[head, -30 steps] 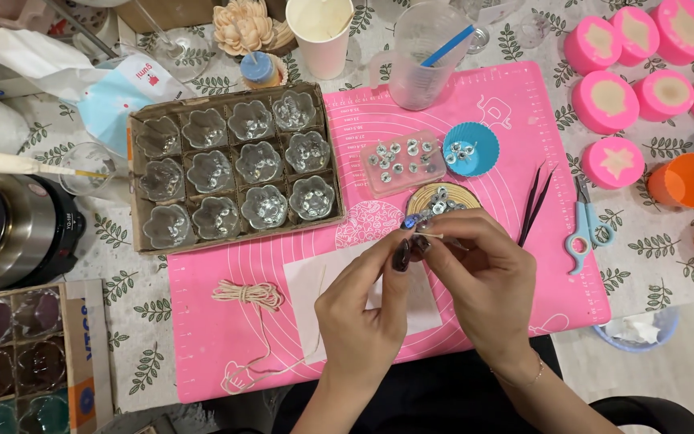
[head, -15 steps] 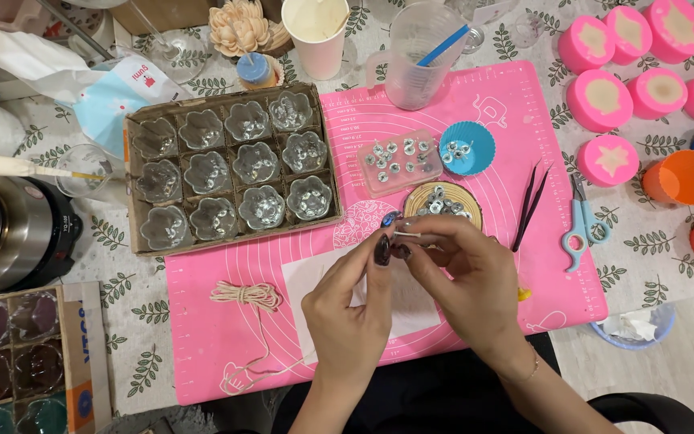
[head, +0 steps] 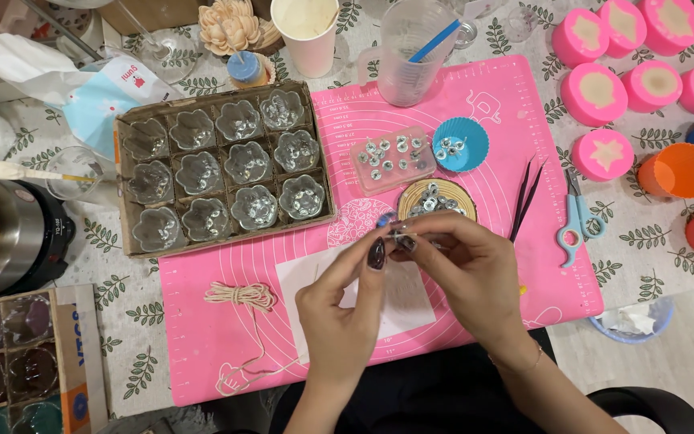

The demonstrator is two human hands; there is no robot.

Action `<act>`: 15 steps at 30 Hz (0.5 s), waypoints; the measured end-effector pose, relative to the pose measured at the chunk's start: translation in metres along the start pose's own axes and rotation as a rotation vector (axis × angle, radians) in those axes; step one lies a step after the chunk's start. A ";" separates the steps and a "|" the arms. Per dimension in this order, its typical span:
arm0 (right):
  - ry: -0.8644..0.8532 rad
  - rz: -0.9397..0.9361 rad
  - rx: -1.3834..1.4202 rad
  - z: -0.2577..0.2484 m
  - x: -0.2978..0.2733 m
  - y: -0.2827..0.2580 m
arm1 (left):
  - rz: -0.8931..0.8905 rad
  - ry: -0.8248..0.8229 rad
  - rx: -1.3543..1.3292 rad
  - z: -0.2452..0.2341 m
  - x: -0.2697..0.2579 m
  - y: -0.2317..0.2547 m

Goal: The person prepares candle wicks by threading strings through metal base tabs, applying glue to the tabs with a glue stick, and cutting the wicks to length using scissors.

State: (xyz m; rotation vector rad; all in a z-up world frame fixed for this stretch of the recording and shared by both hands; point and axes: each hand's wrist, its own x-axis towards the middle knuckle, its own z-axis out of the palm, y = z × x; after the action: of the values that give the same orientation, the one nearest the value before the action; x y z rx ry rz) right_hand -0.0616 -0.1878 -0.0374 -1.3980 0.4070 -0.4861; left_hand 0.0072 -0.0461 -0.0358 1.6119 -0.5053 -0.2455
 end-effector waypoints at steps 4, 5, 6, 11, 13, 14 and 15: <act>-0.056 -0.012 0.069 -0.003 0.000 0.002 | -0.059 0.033 -0.236 0.004 0.006 -0.004; -0.077 -0.044 0.028 -0.003 -0.001 0.002 | -0.045 0.083 -0.312 0.006 0.006 -0.005; -0.098 -0.076 -0.012 -0.003 -0.001 0.002 | -0.045 0.087 -0.310 0.007 0.006 -0.005; -0.115 -0.079 -0.075 -0.005 -0.001 0.002 | -0.310 -0.065 -0.385 0.006 0.009 -0.006; -0.101 -0.046 -0.102 -0.007 -0.002 0.002 | -0.232 -0.078 -0.288 0.006 0.009 -0.007; -0.092 -0.031 -0.101 -0.007 -0.002 0.002 | -0.152 -0.089 -0.189 0.006 0.009 -0.007; -0.084 -0.014 -0.100 -0.006 -0.002 0.001 | -0.152 -0.089 -0.188 0.005 0.010 -0.007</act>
State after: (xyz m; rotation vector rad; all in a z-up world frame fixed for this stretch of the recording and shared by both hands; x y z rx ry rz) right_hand -0.0663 -0.1917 -0.0392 -1.5130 0.3576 -0.4222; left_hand 0.0150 -0.0550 -0.0414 1.4612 -0.4155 -0.4673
